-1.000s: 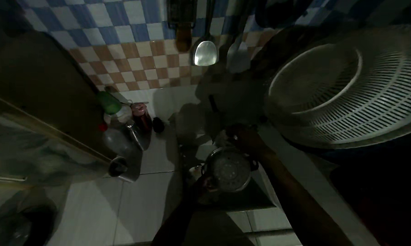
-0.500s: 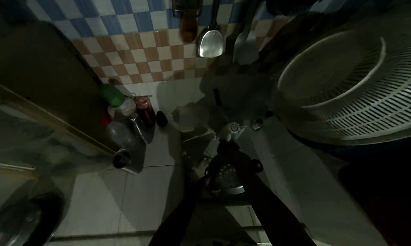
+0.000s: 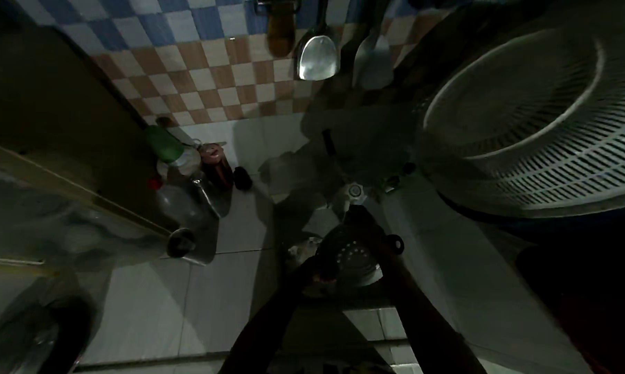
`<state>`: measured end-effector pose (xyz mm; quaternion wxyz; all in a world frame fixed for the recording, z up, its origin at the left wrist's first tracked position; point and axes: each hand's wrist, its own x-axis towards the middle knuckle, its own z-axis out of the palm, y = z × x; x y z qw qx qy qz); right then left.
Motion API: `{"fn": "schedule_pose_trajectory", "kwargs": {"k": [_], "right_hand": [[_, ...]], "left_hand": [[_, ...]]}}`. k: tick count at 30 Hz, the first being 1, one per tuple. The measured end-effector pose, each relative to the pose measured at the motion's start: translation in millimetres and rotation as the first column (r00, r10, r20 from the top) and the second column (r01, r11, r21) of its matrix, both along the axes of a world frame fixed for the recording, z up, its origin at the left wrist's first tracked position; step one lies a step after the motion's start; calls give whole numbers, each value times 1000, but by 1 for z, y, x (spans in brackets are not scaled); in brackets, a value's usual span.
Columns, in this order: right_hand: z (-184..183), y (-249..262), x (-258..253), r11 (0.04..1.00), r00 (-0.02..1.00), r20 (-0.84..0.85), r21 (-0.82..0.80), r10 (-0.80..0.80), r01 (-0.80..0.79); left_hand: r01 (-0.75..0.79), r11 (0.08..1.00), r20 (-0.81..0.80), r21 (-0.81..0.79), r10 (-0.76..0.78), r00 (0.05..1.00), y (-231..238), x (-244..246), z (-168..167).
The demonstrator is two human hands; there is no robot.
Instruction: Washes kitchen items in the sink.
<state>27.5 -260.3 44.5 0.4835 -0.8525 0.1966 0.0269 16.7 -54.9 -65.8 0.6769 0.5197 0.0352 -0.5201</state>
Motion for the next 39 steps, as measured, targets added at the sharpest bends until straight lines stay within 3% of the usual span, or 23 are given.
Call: {"fn": "schedule_pose_trajectory", "kwargs": {"k": [2,3,5,8,11,13,16,20,23,29,34,36,39], "right_hand": [[23,-11,-23,960,999,40,-279,-19,29],[33,-16,-37,922,999,28,-384,-44,52],[30,-38,-65,881,993,23,-460,-114,112],[0,-74,-100,930,974,-68,-320,-214,182],[-33,-87,-129,950,953,-59,-116,-298,290],[-47,-80,-139,940,937,-86,-64,-340,335],[-70,-65,-142,891,889,-189,112,-416,441],[-94,-43,-134,825,874,-267,304,-407,477],[-92,-22,-130,832,887,-245,317,-393,456],[-92,5,-125,899,938,-196,284,-286,333],[-107,4,-126,884,930,-233,311,-285,349],[-109,4,-129,911,926,-241,228,-290,344],[-92,14,-136,945,933,-150,-84,-326,316]], "left_hand": [[175,973,311,152,-215,926,2,9,18],[199,957,375,211,-267,888,0,14,22],[145,964,325,224,-214,921,-13,23,28],[21,985,260,172,-66,963,-45,44,2],[-8,999,457,37,-10,889,-77,56,27],[-63,992,543,113,-8,840,-93,61,45],[-83,949,609,305,-127,783,-104,65,63],[-118,923,682,367,-181,708,-101,71,75],[-179,922,744,344,-151,651,-95,73,73],[-234,912,673,337,-59,737,-65,76,75],[-282,918,614,279,55,787,-39,77,71],[-302,914,599,271,86,796,-34,79,61],[-311,916,605,253,101,790,-29,76,49]]}}
